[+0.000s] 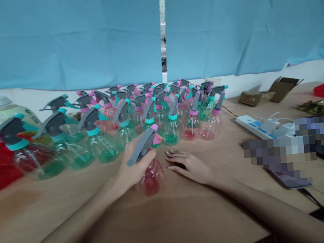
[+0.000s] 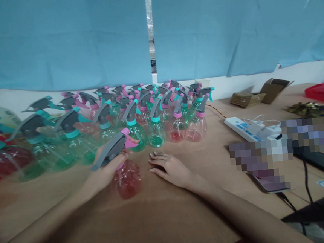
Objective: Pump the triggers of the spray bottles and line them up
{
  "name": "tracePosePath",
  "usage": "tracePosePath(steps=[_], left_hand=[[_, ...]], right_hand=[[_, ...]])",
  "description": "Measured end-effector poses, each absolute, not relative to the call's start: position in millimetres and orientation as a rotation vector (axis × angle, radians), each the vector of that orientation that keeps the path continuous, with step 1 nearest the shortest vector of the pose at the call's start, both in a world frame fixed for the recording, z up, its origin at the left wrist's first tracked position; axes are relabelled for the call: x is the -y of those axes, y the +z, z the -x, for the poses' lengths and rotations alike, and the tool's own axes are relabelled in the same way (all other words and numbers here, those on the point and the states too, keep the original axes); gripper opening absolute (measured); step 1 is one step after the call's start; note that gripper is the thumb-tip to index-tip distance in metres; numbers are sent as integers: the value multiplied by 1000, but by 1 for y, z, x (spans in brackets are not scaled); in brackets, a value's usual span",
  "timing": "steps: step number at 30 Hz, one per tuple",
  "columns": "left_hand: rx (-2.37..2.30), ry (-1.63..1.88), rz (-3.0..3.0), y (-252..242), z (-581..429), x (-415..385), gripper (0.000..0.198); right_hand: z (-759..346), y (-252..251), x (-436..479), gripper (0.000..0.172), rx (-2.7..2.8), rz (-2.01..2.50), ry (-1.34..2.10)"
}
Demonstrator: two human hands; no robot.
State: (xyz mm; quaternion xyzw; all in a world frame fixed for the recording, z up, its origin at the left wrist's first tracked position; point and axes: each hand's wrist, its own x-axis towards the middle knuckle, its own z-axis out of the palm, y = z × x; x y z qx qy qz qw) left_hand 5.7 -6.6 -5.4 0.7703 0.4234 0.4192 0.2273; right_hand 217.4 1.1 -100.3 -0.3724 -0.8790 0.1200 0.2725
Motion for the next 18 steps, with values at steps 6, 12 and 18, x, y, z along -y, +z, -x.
tracePosePath(steps=[6,12,18], left_hand=[[-1145,1200,-2162,-3,-7,6,6],[-1104,1224,-2166,0,-8,7,6],[-1101,1129,-2073,3,-9,10,9]], right_hand=[[-218,-101,-2,38,2362,993,319],[-218,-100,-1,38,2365,984,318],[-217,-101,-1,38,2362,994,321]])
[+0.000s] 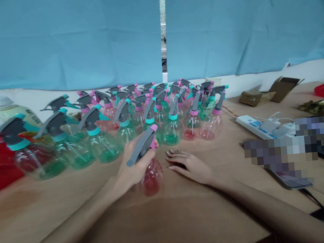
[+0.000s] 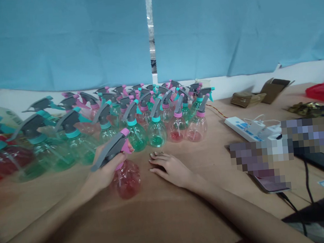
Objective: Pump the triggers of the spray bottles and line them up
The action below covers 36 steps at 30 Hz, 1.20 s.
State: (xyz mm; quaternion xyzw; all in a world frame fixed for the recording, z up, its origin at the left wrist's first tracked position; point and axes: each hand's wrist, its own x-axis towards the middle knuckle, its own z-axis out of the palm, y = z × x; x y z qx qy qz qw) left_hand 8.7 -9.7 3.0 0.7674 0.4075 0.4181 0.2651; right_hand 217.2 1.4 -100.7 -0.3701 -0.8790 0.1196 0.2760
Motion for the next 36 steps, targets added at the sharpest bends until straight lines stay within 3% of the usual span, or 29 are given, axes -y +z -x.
tracePosePath(steps=[12,36], left_hand=[[-1183,1182,-2093,-4,-8,9,24],[-1180,1198,-2054,0,-11,11,25]], right_hand=[[-218,-101,-2,38,2359,974,322],[-218,-99,-1,39,2365,990,348]])
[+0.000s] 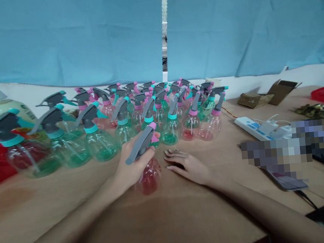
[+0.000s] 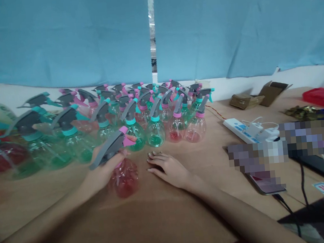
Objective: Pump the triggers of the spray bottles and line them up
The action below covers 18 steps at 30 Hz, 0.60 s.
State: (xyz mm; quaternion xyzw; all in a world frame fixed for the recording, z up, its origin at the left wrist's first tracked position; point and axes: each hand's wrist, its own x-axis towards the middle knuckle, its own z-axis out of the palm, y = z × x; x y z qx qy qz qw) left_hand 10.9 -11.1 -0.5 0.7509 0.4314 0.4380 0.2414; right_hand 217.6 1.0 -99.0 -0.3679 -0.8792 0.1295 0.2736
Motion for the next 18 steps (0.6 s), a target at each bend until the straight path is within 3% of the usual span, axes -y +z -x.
tracePosePath(steps=[9,18], left_hand=[[-1182,1169,-2084,-3,-8,8,31],[-1158,1196,-2177,7,-7,9,9]], right_hand=[[-218,-98,0,38,2376,1005,344],[-219,-101,0,39,2374,1019,340]])
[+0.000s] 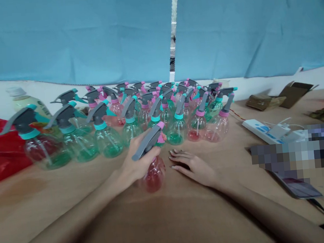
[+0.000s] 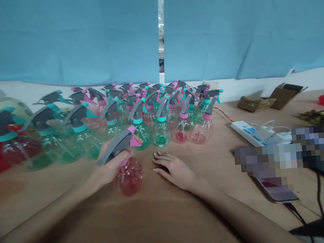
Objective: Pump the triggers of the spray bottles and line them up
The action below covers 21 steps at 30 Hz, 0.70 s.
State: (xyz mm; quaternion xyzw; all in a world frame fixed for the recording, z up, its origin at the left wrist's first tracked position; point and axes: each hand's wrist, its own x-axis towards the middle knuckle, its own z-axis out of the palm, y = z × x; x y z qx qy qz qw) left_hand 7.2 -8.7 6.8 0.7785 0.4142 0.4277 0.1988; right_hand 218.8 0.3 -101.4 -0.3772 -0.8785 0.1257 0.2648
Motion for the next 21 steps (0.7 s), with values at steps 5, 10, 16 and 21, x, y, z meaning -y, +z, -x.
tracePosePath(steps=[5,10,16,21], left_hand=[[-1137,1173,-2182,8,-7,9,7],[-1191,1199,-2165,7,-7,10,9],[-1150,1134,-2083,3,-6,8,12],[-1144,1168,-2117,3,-5,7,16]], right_hand=[[-218,-99,1,38,2372,1014,351],[-219,-99,1,39,2368,1015,365],[-219,-101,0,39,2358,1004,372],[-219,-100,0,39,2366,1013,357]])
